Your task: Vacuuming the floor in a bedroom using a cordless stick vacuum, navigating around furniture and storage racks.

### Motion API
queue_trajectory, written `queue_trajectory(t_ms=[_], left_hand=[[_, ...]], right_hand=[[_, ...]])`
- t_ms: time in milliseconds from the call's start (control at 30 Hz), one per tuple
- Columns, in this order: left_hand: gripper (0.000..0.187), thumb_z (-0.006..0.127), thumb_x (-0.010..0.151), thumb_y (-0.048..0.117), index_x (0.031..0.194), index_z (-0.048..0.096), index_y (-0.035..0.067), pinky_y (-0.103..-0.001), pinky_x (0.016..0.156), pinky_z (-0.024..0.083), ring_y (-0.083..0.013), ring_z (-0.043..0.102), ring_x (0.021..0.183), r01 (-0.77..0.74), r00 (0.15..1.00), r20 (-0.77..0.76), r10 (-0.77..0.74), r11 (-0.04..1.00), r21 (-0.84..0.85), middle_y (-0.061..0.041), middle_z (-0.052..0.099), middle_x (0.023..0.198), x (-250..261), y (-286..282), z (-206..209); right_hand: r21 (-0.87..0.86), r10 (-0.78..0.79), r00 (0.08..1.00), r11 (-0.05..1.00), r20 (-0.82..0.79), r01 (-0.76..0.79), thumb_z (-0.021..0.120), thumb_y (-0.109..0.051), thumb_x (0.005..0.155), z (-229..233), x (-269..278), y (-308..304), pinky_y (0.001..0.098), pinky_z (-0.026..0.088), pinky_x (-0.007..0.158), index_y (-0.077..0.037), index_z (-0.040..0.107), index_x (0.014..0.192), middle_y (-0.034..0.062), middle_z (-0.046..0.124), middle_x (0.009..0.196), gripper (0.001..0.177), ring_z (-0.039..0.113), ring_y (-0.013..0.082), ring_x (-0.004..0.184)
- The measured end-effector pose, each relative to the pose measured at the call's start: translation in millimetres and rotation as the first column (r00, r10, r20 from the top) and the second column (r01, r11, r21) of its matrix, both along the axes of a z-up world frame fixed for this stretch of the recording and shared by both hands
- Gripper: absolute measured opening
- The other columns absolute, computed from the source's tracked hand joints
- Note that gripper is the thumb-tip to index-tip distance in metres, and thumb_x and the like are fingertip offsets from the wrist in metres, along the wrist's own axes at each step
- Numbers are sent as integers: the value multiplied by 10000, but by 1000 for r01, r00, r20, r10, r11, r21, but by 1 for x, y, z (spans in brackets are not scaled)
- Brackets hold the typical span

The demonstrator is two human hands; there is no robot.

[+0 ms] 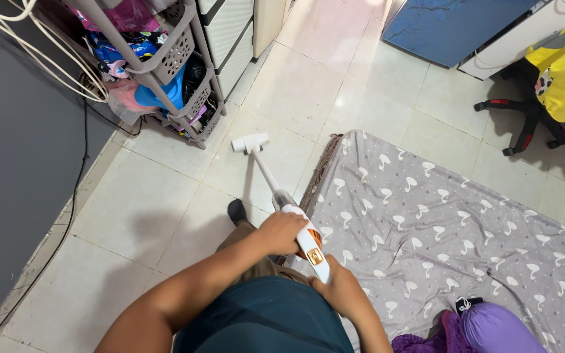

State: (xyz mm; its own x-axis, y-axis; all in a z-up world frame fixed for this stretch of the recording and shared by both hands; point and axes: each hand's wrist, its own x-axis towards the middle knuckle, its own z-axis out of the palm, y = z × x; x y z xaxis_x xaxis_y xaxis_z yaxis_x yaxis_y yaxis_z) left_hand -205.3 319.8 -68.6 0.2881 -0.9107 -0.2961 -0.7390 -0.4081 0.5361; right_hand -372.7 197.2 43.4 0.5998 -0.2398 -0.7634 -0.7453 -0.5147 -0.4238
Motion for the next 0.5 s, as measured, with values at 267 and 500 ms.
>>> queue_trajectory(t_ms=[267,500], left_hand=[[718,673,735,308,1388,556,33,-483,938,492,-332,588,1225,2,1000,6,-1,996,-89,-165,632,1337,-50,2,-3],[646,688,744,287,1343,594,63,-547,909,481,-328,596,1205,24,999,35,-21,996,-81,-149,646,1313,-44,-2,-34]], right_hand=[[57,-18,1000,998,15,17,734,-372,874,7,-50,-29,224,513,858,-319,618,1322,-72,799,1078,465,712,90,923],[46,-136,989,989,-61,139,640,-532,905,-12,-47,-14,191,499,845,-310,630,1339,-85,778,1059,487,725,64,952]])
